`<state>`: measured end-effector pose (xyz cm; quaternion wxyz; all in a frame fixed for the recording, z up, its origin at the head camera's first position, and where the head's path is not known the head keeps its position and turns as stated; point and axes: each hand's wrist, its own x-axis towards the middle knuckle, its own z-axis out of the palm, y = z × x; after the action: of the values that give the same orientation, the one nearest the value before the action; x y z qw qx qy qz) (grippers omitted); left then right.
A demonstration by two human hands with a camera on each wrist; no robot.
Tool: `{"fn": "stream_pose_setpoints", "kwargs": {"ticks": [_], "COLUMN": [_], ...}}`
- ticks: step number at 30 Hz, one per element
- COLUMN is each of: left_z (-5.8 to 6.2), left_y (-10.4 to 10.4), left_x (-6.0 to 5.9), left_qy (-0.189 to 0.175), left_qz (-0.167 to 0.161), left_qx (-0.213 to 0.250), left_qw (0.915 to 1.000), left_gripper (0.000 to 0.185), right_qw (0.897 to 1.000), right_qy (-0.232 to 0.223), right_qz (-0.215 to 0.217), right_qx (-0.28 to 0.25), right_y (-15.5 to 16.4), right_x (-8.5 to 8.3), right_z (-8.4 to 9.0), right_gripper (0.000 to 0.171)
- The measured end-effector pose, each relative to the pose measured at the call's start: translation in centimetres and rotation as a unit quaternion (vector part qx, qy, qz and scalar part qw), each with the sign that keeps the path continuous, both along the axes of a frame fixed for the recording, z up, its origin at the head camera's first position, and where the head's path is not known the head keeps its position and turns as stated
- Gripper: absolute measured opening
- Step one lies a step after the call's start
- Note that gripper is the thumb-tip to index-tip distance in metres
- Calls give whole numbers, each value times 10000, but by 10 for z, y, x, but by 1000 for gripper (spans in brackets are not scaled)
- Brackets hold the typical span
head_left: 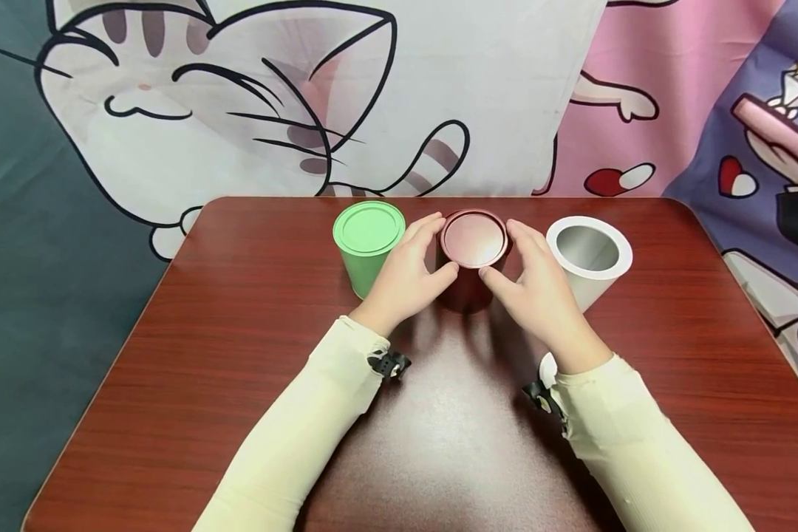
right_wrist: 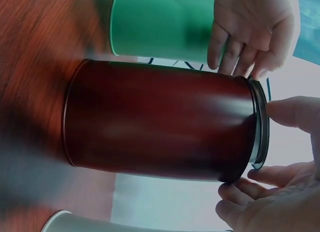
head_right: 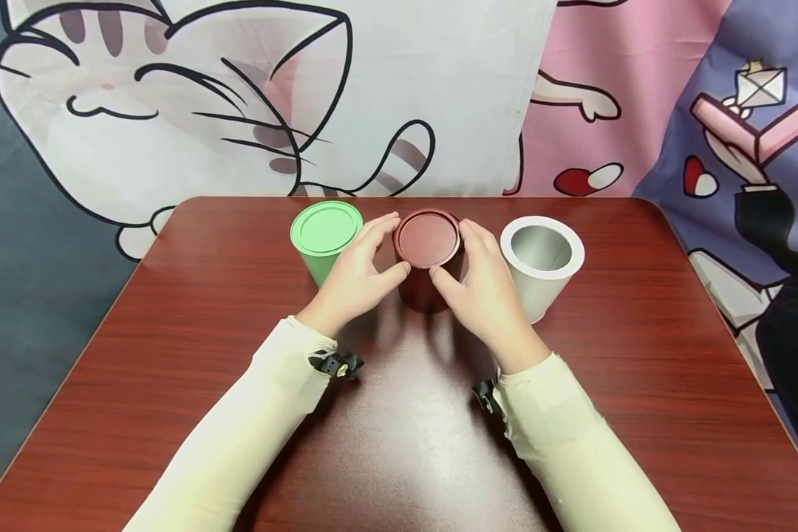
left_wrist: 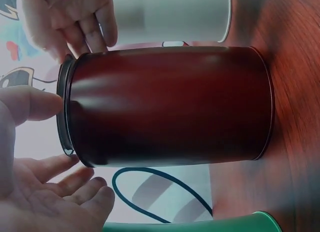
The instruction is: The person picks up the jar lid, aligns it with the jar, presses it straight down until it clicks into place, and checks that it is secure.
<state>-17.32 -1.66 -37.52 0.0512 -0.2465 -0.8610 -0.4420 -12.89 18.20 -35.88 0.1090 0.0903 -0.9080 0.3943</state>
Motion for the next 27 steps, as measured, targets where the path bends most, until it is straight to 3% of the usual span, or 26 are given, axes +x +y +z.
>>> {"fn": "stream_pose_setpoints", "kwargs": {"ticks": [27], "left_z": [6], "left_y": [10], "left_x": [-12], "left_qy": [-198], "left_qz": [238], "left_qx": [-527], "left_qw": [9981], "left_gripper": [65], "right_qw": [9987], "right_qy": [-408], "right_qz": [-284], "right_qx": [-116], "right_y": [-1], "right_x": [-17], "right_z": [1], "right_gripper": [64]}}
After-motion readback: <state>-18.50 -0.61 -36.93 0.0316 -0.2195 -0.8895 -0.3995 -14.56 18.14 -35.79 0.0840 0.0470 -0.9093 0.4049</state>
